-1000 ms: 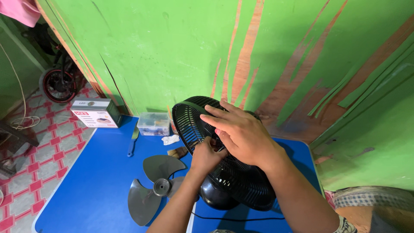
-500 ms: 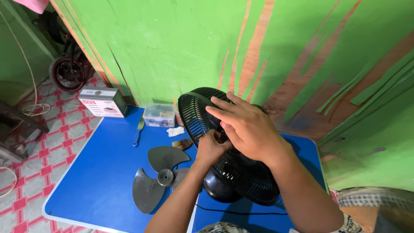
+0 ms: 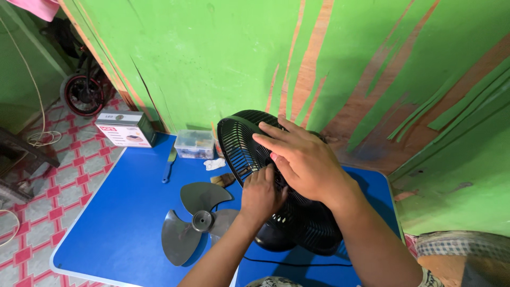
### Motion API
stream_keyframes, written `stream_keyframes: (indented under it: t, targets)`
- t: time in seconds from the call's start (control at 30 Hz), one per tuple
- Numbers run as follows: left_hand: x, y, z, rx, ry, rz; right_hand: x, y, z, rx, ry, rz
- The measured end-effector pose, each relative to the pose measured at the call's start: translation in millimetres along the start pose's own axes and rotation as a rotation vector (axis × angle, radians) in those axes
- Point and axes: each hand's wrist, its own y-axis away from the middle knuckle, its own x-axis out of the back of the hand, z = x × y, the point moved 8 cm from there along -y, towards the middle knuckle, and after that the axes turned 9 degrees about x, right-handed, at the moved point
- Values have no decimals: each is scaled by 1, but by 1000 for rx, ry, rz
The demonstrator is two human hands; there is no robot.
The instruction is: The person disassembles a black table fan on a blue table, removes the front grille and fan blades, then reassembles the fan by reinstalling the blades and grille. The person also briefly moves and adjusts a second pink table fan on the floor.
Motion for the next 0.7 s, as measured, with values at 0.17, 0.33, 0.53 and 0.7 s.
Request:
stream_keyframes:
  t: [0.17,0.33,0.53,0.7]
  targets:
    - [-10,-7,-6,13,38,-95,0,-1,0,-7,-16,-5]
    - [-14,-16,-7,14,51,-164,2,-3,0,0,-19,-6]
    - [-13,-22,-12,63,195,-206,1,-4,1,1,-12,-18]
    - [-8,-24,-12,38,306,-147,1,-4,-2,10,11,-19]
